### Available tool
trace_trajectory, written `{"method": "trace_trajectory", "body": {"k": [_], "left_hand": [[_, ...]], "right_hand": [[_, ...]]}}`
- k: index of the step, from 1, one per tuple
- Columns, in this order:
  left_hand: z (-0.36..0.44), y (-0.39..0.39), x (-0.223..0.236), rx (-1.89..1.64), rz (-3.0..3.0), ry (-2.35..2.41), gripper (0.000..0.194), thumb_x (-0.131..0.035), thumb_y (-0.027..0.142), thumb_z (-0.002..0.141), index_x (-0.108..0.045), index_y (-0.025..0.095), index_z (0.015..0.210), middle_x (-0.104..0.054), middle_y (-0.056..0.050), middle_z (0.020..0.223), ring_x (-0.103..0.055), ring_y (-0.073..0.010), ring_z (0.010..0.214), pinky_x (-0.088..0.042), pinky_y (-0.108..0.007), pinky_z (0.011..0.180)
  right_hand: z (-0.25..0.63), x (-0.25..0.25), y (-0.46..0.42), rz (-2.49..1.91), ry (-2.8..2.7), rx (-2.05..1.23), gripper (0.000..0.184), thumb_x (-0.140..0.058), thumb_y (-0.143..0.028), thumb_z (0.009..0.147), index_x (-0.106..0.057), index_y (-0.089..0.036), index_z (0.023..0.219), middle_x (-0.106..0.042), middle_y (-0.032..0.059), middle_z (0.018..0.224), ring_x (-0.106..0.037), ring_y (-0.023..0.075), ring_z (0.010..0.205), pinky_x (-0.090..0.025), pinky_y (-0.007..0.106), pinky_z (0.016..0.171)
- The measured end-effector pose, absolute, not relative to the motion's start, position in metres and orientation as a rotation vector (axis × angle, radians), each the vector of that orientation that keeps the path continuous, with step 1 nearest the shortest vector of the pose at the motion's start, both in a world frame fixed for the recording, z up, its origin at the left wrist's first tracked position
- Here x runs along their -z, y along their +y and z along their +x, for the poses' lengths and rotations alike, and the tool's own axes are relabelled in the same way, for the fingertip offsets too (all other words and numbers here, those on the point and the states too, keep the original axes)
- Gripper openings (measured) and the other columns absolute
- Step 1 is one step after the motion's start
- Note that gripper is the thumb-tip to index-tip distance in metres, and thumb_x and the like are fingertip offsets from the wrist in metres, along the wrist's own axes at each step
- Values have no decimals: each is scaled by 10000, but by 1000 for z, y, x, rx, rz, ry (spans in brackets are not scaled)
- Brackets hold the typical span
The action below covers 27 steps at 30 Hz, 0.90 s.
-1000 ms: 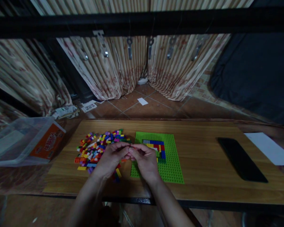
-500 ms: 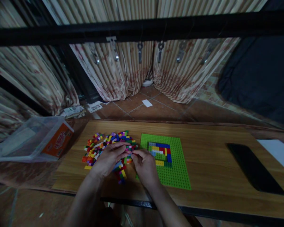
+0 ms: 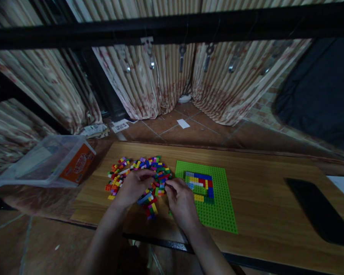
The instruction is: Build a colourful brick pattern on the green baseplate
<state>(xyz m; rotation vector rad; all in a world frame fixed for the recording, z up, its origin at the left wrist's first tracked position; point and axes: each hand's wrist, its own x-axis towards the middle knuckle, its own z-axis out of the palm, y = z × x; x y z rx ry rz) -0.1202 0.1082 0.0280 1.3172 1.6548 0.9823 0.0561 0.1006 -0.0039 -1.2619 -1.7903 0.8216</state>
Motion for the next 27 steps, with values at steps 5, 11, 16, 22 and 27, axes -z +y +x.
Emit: {"method": "trace_trajectory", "body": {"k": [5,11,16,22,27], "left_hand": [[-136,109,-30,-1049,1372,1782,203,-576,219,768,-749,191,871,-704,-11,734,-619,-162,652,-446,-240,624],[-146,109,-31,-1047,1412,1867,250,-533,252,805,-745,170,908,-656,2,648,-555,-131,576,-388,-215,541],[-142,107,-37,-1029,1474,1832,248,-510,242,811,-744,169,853,-637,20,625,-548,-122,588,-395,-209,572],[-141,107,-34,-1025,1483,1787,249,-506,257,824,-733,161,862,-660,16,671,-567,-124,621,-406,-209,595],[-139,107,-34,-1007,1402,1608,235,-566,304,815,-734,184,929,-702,-6,784,-588,-146,691,-420,-222,624]], "right_hand": [[55,-2,91,-1237,-1836,-902,177,-533,-300,875,-691,-230,913,-675,48,885,-635,184,824,-500,316,750],[46,-6,61,-1292,-2150,-900,281,-739,-352,695,-645,-260,944,-660,19,895,-623,187,760,-483,301,654],[37,3,46,-1391,-2225,-676,499,-762,-294,635,-578,-256,1098,-647,63,1084,-635,266,943,-504,362,738],[40,9,50,-1382,-2140,-706,287,-629,-223,761,-600,-236,1046,-666,73,1053,-652,248,914,-504,357,756],[47,0,59,-1433,-1825,-1010,165,-644,-312,777,-658,-226,917,-695,43,863,-650,208,753,-502,335,695]]}}
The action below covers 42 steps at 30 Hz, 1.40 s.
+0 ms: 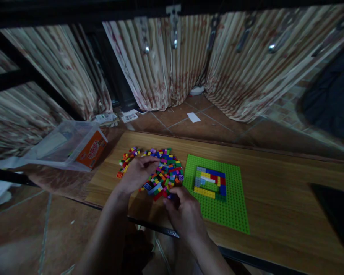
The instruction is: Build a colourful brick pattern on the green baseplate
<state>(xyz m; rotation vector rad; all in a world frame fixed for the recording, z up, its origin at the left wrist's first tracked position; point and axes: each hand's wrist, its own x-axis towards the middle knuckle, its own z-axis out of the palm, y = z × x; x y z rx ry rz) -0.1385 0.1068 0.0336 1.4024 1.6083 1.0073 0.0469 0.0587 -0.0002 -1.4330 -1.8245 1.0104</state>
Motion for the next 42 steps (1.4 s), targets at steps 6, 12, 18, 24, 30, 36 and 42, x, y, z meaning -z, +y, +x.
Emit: {"method": "trace_trajectory", "body": {"k": [6,12,18,24,30,36,42], "left_hand": [[-121,100,-47,-958,1187,1240,258,-647,307,785,-711,164,990,-708,-49,919,-612,-158,806,-454,-246,727],[-99,100,-42,-984,1073,1133,176,-670,269,751,-695,157,885,-683,-22,810,-596,-134,733,-444,-233,703],[-90,103,-33,-969,1159,1157,121,-636,228,749,-670,141,826,-653,-13,755,-565,-126,692,-429,-226,662],[-89,102,-33,-959,1145,1189,93,-614,218,749,-658,139,771,-599,14,645,-499,-92,584,-383,-201,566],[-99,102,-31,-952,1035,1224,117,-631,234,715,-663,139,775,-628,0,676,-548,-108,575,-437,-220,569],[-117,106,-24,-1045,1072,1295,139,-615,217,730,-685,149,828,-660,-9,734,-570,-117,635,-450,-214,604],[-133,108,-20,-1039,1180,1434,224,-588,167,724,-710,154,911,-650,2,676,-564,-126,625,-423,-212,582]], "right_hand": [[50,-12,72,-1192,-917,-1620,295,-748,-414,697,-679,-209,898,-706,11,752,-662,159,664,-538,279,615],[54,-12,80,-1080,-736,-1680,305,-775,-399,689,-712,-210,921,-738,31,845,-688,143,733,-560,261,688],[54,-6,87,-1197,-933,-1513,324,-751,-438,702,-715,-192,909,-727,24,770,-656,125,623,-551,239,577],[49,-11,92,-1181,-931,-1554,317,-760,-447,680,-714,-161,808,-694,19,643,-589,97,498,-498,205,462],[42,-8,95,-1164,-779,-1668,342,-825,-423,594,-718,-146,763,-659,-1,576,-566,72,489,-490,176,470],[27,-6,105,-1165,-840,-1628,385,-819,-439,590,-718,-169,845,-701,9,697,-651,119,631,-556,244,608],[20,-1,104,-1161,-1157,-1505,418,-716,-424,726,-673,-189,1068,-730,46,871,-694,171,748,-575,315,704]]}}
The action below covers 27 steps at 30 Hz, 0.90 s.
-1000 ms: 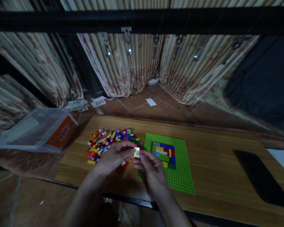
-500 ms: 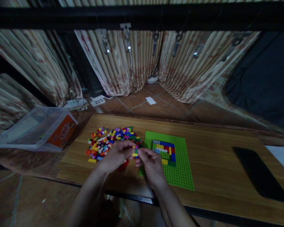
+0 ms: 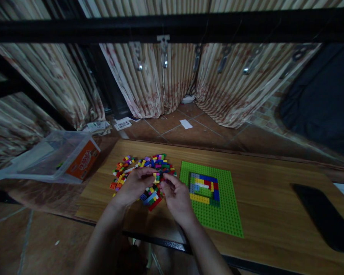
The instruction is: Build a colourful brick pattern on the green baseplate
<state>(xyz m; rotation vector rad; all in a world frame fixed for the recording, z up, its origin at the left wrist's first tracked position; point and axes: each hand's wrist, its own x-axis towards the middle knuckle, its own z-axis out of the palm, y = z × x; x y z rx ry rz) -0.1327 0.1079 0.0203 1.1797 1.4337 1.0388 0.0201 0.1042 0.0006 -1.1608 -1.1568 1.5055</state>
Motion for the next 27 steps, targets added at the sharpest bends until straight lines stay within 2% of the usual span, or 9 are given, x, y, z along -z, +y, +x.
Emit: {"method": "trace_trajectory", "body": {"k": [4,7,9,13,23,27], "left_hand": [[-130,107,-22,-1045,1178,1352,205,-599,158,717,-712,156,887,-696,-20,784,-611,-145,729,-455,-230,673],[-124,106,-26,-1058,1119,1260,170,-623,161,708,-693,145,862,-700,-27,802,-615,-140,724,-462,-233,687],[-119,105,-28,-1065,1098,1240,139,-637,173,709,-678,139,838,-687,-24,758,-605,-133,686,-459,-228,657],[-113,103,-30,-1066,1100,1236,112,-645,174,708,-675,130,806,-671,-21,717,-594,-126,661,-455,-222,635],[-112,102,-32,-1091,841,1179,193,-733,230,622,-687,130,782,-649,-1,659,-558,-92,567,-453,-212,581],[-113,102,-30,-1102,780,1193,213,-739,229,615,-681,134,797,-646,3,654,-567,-95,563,-463,-220,585]], "right_hand": [[19,-2,102,-1161,-1220,-1445,381,-682,-414,762,-663,-197,1075,-708,28,832,-675,151,677,-567,272,605],[18,-3,105,-1160,-1149,-1442,320,-719,-413,723,-678,-196,955,-659,-15,707,-591,100,521,-474,198,433],[18,-4,107,-1162,-1080,-1473,304,-748,-419,687,-681,-185,867,-628,-31,632,-548,84,473,-433,181,398],[21,-7,108,-1162,-992,-1553,317,-787,-427,636,-691,-160,775,-632,-22,588,-560,89,478,-469,194,440],[23,-10,106,-1063,-746,-1718,290,-831,-382,596,-711,-157,734,-622,-31,539,-529,58,444,-471,170,447],[19,-11,106,-1053,-663,-1712,302,-841,-386,580,-698,-163,726,-619,-35,562,-560,69,486,-500,182,480]]}}
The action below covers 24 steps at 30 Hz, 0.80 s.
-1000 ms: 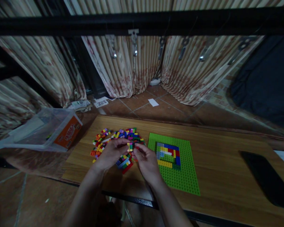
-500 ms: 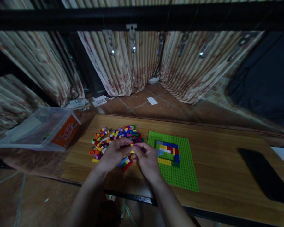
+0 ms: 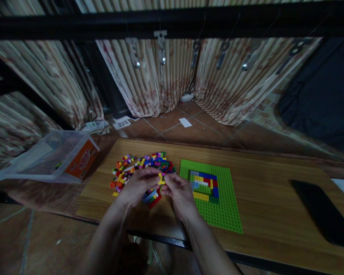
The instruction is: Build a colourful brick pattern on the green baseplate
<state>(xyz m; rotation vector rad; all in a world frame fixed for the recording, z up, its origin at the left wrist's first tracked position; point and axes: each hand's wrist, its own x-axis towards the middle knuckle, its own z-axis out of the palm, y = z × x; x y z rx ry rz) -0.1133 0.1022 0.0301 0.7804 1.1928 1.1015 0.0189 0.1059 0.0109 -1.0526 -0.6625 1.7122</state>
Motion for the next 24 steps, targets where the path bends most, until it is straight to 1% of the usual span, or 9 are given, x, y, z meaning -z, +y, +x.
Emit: {"method": "trace_trajectory", "body": {"k": [3,7,11,13,16,18,21,24], "left_hand": [[-112,103,-28,-1111,819,1225,172,-706,217,647,-671,138,796,-651,0,655,-587,-110,581,-475,-233,603],[-111,103,-26,-1109,874,1235,169,-709,219,650,-670,139,794,-652,3,655,-580,-109,578,-468,-226,592],[-113,103,-28,-1087,897,1233,157,-705,231,662,-677,138,785,-651,1,660,-570,-104,583,-449,-212,578],[-115,103,-29,-1081,904,1232,151,-697,231,666,-675,137,782,-648,0,661,-565,-103,584,-443,-209,576],[-118,102,-31,-1075,941,1242,142,-681,210,660,-670,138,781,-645,2,658,-563,-105,588,-439,-209,579],[-120,102,-32,-1053,992,1247,139,-668,194,658,-675,139,786,-655,-5,673,-578,-115,613,-447,-215,595],[-122,102,-33,-1018,1066,1256,135,-660,187,659,-689,142,783,-676,-23,707,-598,-133,648,-460,-227,616],[-123,102,-36,-995,1072,1254,142,-672,201,657,-701,141,782,-677,-26,690,-586,-127,616,-448,-223,588]], "right_hand": [[16,-12,105,-1058,-693,-1708,318,-829,-411,595,-690,-171,750,-645,-26,602,-607,88,539,-526,199,521],[16,-14,104,-1072,-800,-1689,325,-854,-350,562,-705,-174,790,-696,-4,685,-640,106,586,-534,213,546],[17,-15,104,-1085,-727,-1746,329,-868,-336,526,-717,-160,760,-677,-7,603,-611,95,525,-520,212,525],[17,-16,105,-1085,-716,-1761,336,-870,-338,520,-716,-159,759,-674,-7,597,-604,91,517,-517,210,523],[14,-16,105,-1083,-736,-1747,335,-850,-383,551,-701,-159,751,-675,-3,632,-604,91,531,-522,210,526],[12,-15,106,-1083,-754,-1722,334,-831,-414,576,-686,-159,735,-654,-13,618,-588,84,518,-517,204,512],[11,-14,107,-1080,-815,-1677,317,-812,-425,600,-666,-161,700,-608,-33,547,-542,71,468,-481,189,467],[11,-14,107,-1068,-835,-1679,304,-804,-420,606,-656,-162,673,-574,-43,502,-499,66,433,-425,181,425]]}}
